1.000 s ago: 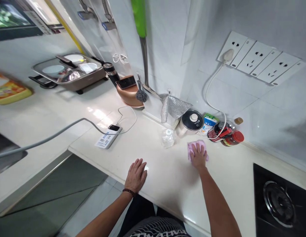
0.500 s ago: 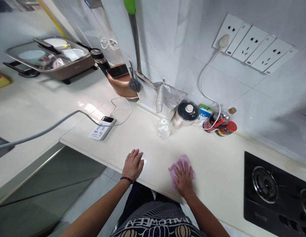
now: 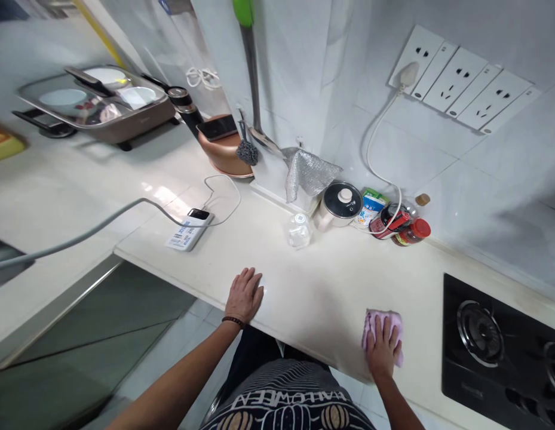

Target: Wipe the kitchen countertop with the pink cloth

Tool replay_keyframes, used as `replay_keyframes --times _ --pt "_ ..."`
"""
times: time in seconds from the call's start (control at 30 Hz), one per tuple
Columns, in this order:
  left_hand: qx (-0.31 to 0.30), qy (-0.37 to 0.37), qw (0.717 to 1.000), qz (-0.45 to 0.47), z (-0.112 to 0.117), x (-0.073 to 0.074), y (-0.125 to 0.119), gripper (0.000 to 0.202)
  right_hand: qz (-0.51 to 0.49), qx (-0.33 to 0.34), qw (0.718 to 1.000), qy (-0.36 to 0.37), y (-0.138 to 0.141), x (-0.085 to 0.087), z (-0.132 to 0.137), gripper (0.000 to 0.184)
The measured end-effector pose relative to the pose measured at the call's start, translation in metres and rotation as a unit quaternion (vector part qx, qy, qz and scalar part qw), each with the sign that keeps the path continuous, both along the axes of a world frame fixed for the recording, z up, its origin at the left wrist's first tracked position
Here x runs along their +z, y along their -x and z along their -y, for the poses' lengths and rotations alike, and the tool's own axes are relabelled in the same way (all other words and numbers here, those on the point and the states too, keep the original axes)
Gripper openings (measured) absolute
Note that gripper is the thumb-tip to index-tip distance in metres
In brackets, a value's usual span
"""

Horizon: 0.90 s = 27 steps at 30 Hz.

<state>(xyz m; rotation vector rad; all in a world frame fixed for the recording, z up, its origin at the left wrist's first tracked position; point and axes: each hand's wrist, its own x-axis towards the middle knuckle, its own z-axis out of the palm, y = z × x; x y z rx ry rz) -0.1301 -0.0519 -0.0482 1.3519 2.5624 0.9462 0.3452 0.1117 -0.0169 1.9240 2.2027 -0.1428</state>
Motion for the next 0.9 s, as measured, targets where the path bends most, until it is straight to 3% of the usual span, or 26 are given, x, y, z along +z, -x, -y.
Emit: replay_keyframes --times 0.13,0.23,0.33,0.47,0.57,0.63,0.73,0.9 --pt "0.002 0.003 1.000 -0.005 0.000 0.001 0.000 0.043 -0.061 -0.063 0.996 -0.020 0.081 0.015 -0.051 0.065" --pt "-0.001 0.006 1.000 -0.001 0.000 0.002 0.001 0.044 -0.085 0.004 0.996 0.006 0.146 0.026 -0.071 0.062" --pt "-0.003 0.007 1.000 0.002 0.000 0.003 0.001 0.045 -0.095 0.138 0.985 0.041 0.200 0.029 -0.056 0.060" --pt "0.000 -0.001 1.000 -0.001 0.000 0.002 0.000 0.044 -0.130 0.329 0.932 0.082 0.232 0.024 0.009 0.063" --pt "0.003 -0.006 1.000 -0.008 0.000 0.001 0.000 0.044 -0.158 0.437 0.879 0.103 0.218 0.019 0.047 0.067" --pt "0.003 -0.009 1.000 -0.011 0.000 0.000 0.000 0.043 -0.166 0.450 0.871 0.105 0.195 0.016 0.052 0.066" --pt "0.002 -0.011 1.000 -0.010 0.000 -0.001 0.000 0.043 -0.131 0.367 0.916 0.100 0.146 0.013 0.033 0.061" --pt "0.002 -0.016 1.000 -0.003 -0.001 -0.003 0.000 0.044 -0.033 0.130 0.990 0.029 0.066 0.011 -0.024 0.060"
